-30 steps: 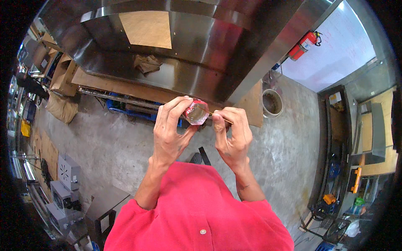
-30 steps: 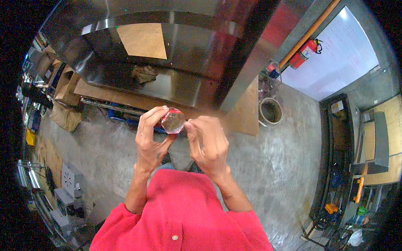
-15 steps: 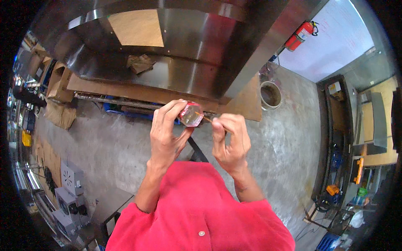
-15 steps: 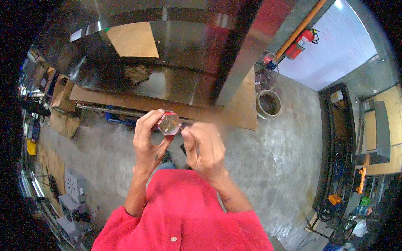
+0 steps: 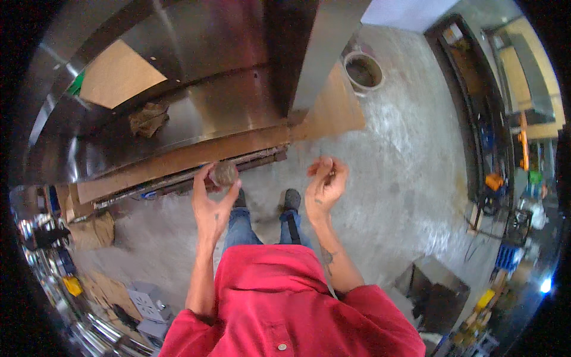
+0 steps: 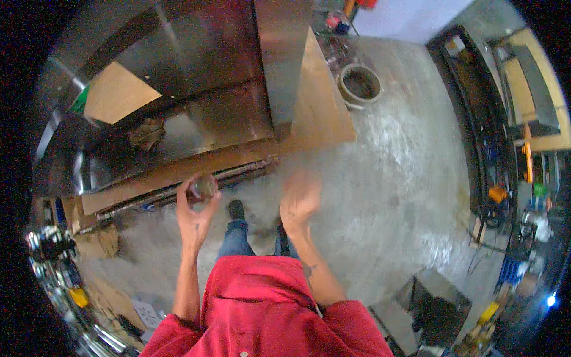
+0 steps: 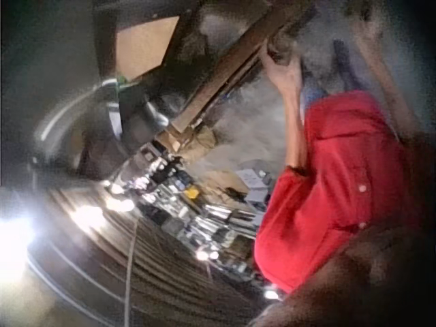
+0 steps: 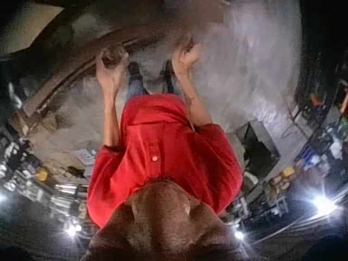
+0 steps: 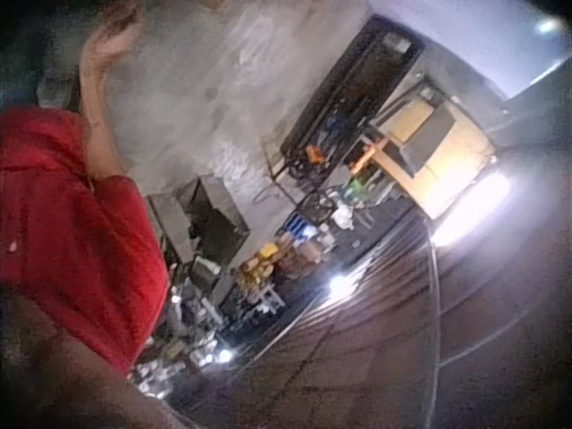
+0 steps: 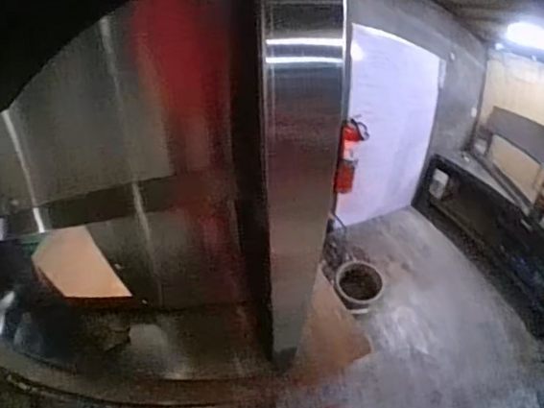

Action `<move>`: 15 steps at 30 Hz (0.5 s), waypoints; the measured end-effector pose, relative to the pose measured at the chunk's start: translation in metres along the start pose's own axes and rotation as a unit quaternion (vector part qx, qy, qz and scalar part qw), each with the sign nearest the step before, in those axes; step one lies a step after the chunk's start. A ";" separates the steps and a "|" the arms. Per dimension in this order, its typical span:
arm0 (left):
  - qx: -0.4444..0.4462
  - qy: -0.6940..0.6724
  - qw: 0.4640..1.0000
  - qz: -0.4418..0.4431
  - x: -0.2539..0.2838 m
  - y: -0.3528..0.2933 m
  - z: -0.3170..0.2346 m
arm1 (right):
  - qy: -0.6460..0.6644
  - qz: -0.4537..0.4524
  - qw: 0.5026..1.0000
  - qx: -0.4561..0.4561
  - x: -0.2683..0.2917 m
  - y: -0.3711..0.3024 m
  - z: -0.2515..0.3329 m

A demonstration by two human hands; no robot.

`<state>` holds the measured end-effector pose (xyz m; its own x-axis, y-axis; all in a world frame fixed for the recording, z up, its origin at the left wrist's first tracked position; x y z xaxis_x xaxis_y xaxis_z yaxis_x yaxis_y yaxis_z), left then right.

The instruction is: The person applies a clear adhesive to the edges of a stainless steel hood using a small brush and a container. They repeatedly dip the brush into the container and run it along the seams and corners of the hood.

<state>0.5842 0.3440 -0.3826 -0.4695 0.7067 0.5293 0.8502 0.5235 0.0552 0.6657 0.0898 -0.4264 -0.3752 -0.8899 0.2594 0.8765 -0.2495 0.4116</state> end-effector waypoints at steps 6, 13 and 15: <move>-0.105 -0.002 0.994 0.041 -0.045 0.102 0.068 | -0.085 -0.079 0.990 -0.082 -0.051 -0.021 -0.066; -0.166 0.007 0.981 0.095 -0.090 0.184 0.131 | -0.134 -0.122 0.981 0.064 -0.114 -0.033 -0.075; -0.202 -0.006 0.975 0.093 -0.100 0.197 0.143 | -0.160 -0.117 0.975 0.103 -0.129 -0.031 -0.082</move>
<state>0.7651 0.4446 -0.5456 -0.2985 0.7790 0.5515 0.9444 0.1575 0.2887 0.7111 0.1812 -0.5439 -0.6615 -0.6446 0.3832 0.6886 -0.3198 0.6508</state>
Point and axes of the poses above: each hand's wrist, its own y-axis towards the middle knuckle, its own x-axis out of the back of the hand, z = x × y, the point moved 5 cm from there along y, towards the middle knuckle
